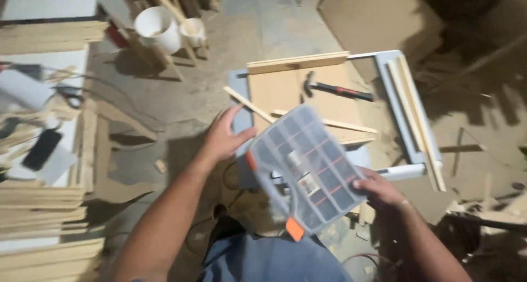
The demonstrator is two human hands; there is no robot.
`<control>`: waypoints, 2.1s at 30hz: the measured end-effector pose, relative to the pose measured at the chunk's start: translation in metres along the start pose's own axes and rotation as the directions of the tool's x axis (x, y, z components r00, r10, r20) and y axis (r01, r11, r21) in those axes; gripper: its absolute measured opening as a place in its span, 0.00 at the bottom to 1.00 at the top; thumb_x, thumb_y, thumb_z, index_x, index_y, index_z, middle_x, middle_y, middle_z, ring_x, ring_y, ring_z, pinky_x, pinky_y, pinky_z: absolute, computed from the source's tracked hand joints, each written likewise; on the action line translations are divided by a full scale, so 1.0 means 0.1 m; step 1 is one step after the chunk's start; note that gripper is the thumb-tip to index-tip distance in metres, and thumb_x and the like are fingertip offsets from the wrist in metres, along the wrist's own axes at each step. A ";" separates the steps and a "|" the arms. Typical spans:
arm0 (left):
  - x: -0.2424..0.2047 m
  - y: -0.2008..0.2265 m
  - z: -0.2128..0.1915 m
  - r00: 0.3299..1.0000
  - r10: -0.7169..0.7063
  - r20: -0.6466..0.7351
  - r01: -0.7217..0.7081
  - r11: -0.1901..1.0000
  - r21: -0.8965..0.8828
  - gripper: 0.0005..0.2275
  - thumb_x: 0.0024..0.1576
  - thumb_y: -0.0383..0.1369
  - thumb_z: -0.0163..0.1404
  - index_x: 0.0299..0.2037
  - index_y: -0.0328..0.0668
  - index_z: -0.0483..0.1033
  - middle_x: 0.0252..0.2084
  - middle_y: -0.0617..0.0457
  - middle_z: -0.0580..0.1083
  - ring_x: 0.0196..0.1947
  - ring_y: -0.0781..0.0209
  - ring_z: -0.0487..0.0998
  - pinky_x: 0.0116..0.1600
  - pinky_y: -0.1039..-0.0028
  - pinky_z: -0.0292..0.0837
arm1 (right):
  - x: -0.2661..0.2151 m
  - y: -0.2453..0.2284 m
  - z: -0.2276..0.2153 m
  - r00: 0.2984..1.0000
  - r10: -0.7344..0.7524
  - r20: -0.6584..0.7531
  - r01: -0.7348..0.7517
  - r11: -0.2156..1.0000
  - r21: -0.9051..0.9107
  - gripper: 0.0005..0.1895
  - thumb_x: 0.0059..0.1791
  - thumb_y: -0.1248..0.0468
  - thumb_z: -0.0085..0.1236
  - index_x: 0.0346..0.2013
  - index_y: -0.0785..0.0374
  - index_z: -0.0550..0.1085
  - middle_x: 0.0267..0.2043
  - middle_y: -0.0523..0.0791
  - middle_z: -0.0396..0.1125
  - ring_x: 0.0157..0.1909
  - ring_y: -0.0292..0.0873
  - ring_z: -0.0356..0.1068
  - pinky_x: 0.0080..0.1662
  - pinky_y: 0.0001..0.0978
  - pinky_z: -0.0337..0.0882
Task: Measuring, marking, and fitting small wooden strips on a table saw sled, and searching for hardware in an organizer.
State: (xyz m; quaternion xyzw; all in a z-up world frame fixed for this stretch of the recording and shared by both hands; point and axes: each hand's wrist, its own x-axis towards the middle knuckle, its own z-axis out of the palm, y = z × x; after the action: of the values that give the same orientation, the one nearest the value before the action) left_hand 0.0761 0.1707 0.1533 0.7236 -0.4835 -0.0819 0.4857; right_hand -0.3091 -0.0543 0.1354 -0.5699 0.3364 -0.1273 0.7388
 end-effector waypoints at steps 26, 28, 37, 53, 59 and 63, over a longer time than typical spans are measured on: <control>-1.48 -0.71 1.22 0.657 -0.601 0.455 0.692 0.241 -0.680 0.14 0.64 0.44 0.50 0.31 0.47 0.77 0.11 0.50 0.68 0.06 0.65 0.69 0.10 0.82 0.60 | -0.01 -0.34 0.45 0.970 0.060 -0.234 -0.044 0.996 0.073 0.45 0.51 0.51 0.55 0.78 0.56 0.48 0.77 0.59 0.47 0.77 0.61 0.46 0.72 0.58 0.48; -1.52 -0.87 1.56 0.668 -0.624 0.406 0.636 0.195 -0.747 0.11 0.60 0.39 0.55 0.40 0.40 0.77 0.23 0.49 0.74 0.16 0.66 0.73 0.19 0.79 0.67 | 0.04 -0.04 0.23 0.963 0.119 -0.243 -0.105 0.992 0.069 0.44 0.47 0.50 0.57 0.75 0.56 0.53 0.72 0.55 0.56 0.72 0.55 0.56 0.69 0.52 0.59; -1.00 -0.58 2.32 0.548 -0.811 0.205 0.517 0.136 -0.845 0.13 0.62 0.35 0.53 0.55 0.45 0.74 0.40 0.49 0.78 0.37 0.60 0.82 0.39 0.68 0.81 | 0.93 -0.24 -0.56 0.950 0.251 -0.186 -0.305 0.877 -0.371 0.44 0.48 0.53 0.64 0.75 0.53 0.55 0.65 0.59 0.64 0.62 0.63 0.69 0.59 0.54 0.74; -0.55 -0.59 1.97 0.274 -0.932 0.238 0.920 0.182 -0.346 0.26 0.61 0.46 0.55 0.63 0.37 0.69 0.34 0.30 0.78 0.21 0.40 0.82 0.24 0.58 0.83 | 1.57 -0.29 -0.59 0.975 0.159 -0.153 -0.211 0.875 -0.435 0.33 0.52 0.59 0.62 0.70 0.65 0.66 0.50 0.54 0.68 0.46 0.50 0.73 0.42 0.36 0.79; -0.09 0.07 1.26 0.556 -0.824 0.105 0.804 0.566 0.180 0.35 0.53 0.50 0.59 0.71 0.52 0.66 0.53 0.30 0.77 0.55 0.36 0.79 0.57 0.51 0.76 | 1.48 -0.34 -0.39 0.958 0.137 -0.250 -0.241 0.858 -0.454 0.28 0.51 0.57 0.63 0.63 0.64 0.72 0.39 0.54 0.72 0.36 0.51 0.76 0.36 0.41 0.80; 0.04 -0.13 1.18 0.833 -0.552 -0.031 0.522 0.766 0.376 0.32 0.52 0.43 0.60 0.70 0.62 0.66 0.61 0.44 0.72 0.57 0.31 0.75 0.65 0.46 0.68 | 1.59 -0.05 -0.64 0.923 0.091 -0.374 -0.254 0.873 -0.416 0.26 0.53 0.52 0.61 0.58 0.68 0.75 0.41 0.56 0.73 0.37 0.50 0.75 0.35 0.38 0.79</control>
State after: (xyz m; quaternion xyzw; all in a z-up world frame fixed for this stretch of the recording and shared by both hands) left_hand 0.0166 0.0950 0.0836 0.9055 -0.2821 -0.1546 0.2768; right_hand -0.2316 -0.1948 0.0765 -0.6636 0.5302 -0.0744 0.5225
